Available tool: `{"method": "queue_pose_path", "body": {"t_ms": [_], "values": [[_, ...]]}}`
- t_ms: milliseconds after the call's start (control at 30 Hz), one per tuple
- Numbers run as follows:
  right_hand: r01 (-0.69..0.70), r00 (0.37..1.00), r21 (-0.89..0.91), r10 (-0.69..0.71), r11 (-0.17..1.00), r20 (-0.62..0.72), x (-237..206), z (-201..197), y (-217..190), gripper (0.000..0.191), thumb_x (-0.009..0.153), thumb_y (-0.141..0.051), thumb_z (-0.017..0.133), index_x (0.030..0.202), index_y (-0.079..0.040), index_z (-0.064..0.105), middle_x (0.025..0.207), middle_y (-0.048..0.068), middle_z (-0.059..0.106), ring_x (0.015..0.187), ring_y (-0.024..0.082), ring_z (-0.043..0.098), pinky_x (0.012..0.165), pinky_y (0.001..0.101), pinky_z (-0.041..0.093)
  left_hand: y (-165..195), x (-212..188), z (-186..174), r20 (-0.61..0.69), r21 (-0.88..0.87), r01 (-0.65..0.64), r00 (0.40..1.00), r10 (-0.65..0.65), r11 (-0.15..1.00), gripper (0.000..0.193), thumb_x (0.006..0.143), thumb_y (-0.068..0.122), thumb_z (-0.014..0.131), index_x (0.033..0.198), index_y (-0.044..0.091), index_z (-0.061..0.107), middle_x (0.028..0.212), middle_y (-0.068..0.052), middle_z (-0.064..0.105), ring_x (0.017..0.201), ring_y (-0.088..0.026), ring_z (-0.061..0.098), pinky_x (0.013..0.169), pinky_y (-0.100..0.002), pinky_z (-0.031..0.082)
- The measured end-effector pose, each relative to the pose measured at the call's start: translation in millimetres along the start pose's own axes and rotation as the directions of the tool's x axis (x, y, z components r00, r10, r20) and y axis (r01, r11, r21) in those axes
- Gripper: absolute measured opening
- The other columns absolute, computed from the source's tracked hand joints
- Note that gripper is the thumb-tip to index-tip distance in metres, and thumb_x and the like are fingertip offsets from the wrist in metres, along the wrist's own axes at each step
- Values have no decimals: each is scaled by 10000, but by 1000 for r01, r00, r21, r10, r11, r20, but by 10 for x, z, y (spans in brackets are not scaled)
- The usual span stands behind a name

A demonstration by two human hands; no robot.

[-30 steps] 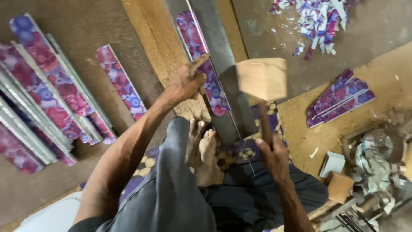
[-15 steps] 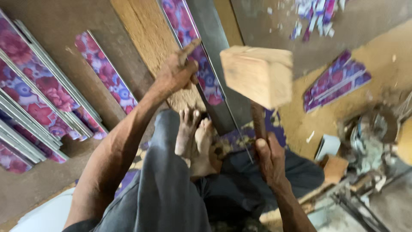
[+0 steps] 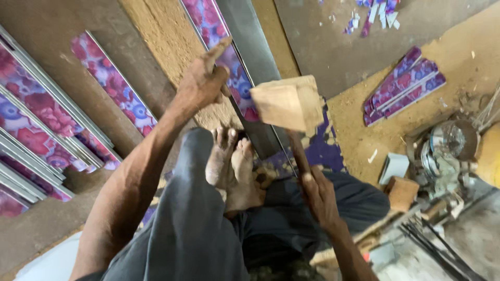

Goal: The person sits on the floor and repeatedly hammers a long decorative plank against a metal bar using a wooden mallet. They pick up a plank, position it, strike it multiple times, and then set it aside before repeating the process with another plank.

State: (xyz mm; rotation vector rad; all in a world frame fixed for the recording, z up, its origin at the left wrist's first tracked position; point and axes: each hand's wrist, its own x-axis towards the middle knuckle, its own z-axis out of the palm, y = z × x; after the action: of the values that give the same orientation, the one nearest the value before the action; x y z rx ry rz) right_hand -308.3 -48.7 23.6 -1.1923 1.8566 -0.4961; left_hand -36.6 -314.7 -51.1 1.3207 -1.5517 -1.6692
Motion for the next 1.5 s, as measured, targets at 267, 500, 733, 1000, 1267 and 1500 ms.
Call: {"method": "queue_pose_path", "body": {"t_ms": [267, 500, 733, 1000, 1267, 1500], "values": [[-45, 999, -62, 44, 997, -6, 45, 86, 46, 510, 1058, -499, 420, 926, -42, 602, 634, 42, 532, 537, 136, 489, 500, 321, 389, -41, -31, 32, -55, 93, -4, 998, 9, 996, 653, 948, 67, 466, 1586, 142, 347, 928, -154, 731, 539, -156, 718, 526, -335, 656], [93, 991, -32, -96, 995, -98, 45, 160, 159, 516, 1053, -526, 419, 1003, -39, 584, 637, 26, 504, 549, 125, 461, 502, 309, 370, -101, -29, 25, -41, 81, -30, 999, 34, 996, 667, 946, 59, 445, 1601, 149, 356, 850, -108, 721, 519, -153, 700, 574, -337, 640], [88, 990, 94, -77, 992, -116, 34, 159, 147, 509, 1031, -527, 457, 1053, -34, 585, 649, 33, 502, 547, 124, 437, 483, 322, 338, -112, -32, 15, -36, 119, -33, 999, 37, 992, 670, 963, 71, 468, 1614, 167, 340, 690, -121, 737, 542, -169, 698, 624, -349, 614], [332, 923, -151, -353, 931, -153, 80, 210, 207, 483, 1104, -419, 411, 1161, 26, 589, 727, 97, 552, 605, 183, 508, 533, 369, 395, -63, -51, 38, -51, 95, 61, 997, -57, 994, 666, 949, 85, 466, 1599, 199, 376, 742, -178, 742, 569, -210, 709, 647, -369, 625], [-57, 992, -193, 35, 980, -119, 146, 78, 232, 439, 1039, -446, 446, 968, -29, 565, 620, 123, 531, 527, 205, 501, 511, 398, 380, -236, -186, 213, -61, 216, 32, 998, -20, 976, 649, 974, 125, 480, 1605, 197, 343, 718, -150, 771, 515, -204, 693, 701, -401, 617], [37, 999, -15, -37, 999, -3, 91, 45, 285, 462, 1075, -455, 428, 1002, -27, 586, 702, 29, 503, 597, 147, 463, 519, 330, 383, -219, -263, 39, -282, 575, -70, 918, 278, 815, 536, 1069, 305, 581, 1543, 170, 369, 914, -186, 687, 712, -317, 651, 569, -469, 530]]}}
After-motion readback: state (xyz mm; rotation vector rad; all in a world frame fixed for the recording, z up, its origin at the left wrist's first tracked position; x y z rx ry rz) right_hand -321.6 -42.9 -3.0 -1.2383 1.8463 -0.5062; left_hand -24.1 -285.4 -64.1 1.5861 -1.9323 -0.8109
